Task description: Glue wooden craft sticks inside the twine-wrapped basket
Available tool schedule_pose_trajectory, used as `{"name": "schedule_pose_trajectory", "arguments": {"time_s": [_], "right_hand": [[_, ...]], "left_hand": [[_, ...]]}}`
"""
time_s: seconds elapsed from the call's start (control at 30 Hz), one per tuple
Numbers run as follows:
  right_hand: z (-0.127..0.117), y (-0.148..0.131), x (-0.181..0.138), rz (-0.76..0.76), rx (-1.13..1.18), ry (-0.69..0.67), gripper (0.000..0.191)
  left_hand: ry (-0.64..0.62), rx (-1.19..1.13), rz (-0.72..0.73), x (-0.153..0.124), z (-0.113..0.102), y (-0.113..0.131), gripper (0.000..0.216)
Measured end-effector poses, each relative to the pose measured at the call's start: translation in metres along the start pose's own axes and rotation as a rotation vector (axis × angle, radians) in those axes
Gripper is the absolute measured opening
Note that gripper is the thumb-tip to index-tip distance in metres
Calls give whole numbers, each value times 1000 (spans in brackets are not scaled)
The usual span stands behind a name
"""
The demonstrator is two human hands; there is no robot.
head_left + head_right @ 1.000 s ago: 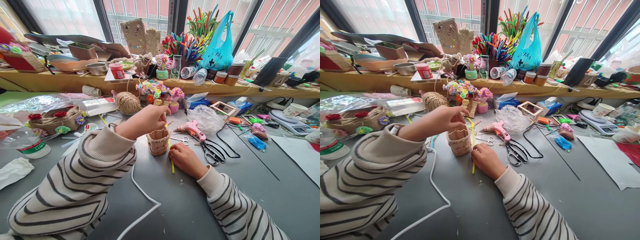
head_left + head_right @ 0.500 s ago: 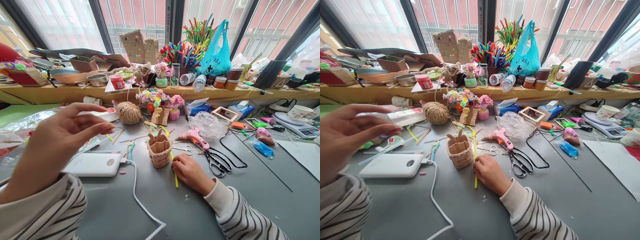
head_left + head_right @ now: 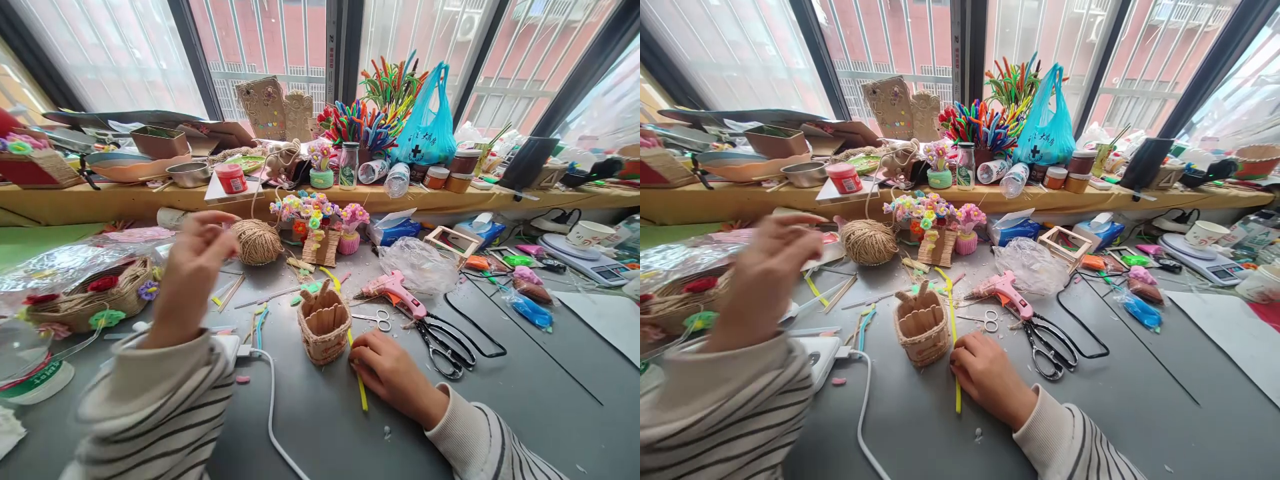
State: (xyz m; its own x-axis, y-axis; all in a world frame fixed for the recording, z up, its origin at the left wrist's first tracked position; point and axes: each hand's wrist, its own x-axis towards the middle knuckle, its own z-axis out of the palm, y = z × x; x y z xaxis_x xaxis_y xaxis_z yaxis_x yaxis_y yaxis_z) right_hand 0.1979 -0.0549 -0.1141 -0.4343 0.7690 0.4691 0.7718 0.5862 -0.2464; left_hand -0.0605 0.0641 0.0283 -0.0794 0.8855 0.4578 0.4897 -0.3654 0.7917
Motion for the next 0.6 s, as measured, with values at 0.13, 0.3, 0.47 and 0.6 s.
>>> {"name": "schedule_pose_trajectory", "arguments": {"time_s": [0.13, 0.3, 0.47, 0.6], "right_hand": [[-12, 5, 2, 19, -86, 45, 13], [-66, 63, 34, 169, -339, 63, 24], [-95, 137, 70, 199, -537, -261, 29], [-92, 162, 59, 295, -642, -524, 30]], "left_hand": [[-64, -56, -103, 10, 75, -17, 29], [-38, 31, -123, -2, 93, -50, 31], [-100, 205, -37, -7, 96, -49, 30], [-171, 313, 0, -8, 97, -53, 29]]}}
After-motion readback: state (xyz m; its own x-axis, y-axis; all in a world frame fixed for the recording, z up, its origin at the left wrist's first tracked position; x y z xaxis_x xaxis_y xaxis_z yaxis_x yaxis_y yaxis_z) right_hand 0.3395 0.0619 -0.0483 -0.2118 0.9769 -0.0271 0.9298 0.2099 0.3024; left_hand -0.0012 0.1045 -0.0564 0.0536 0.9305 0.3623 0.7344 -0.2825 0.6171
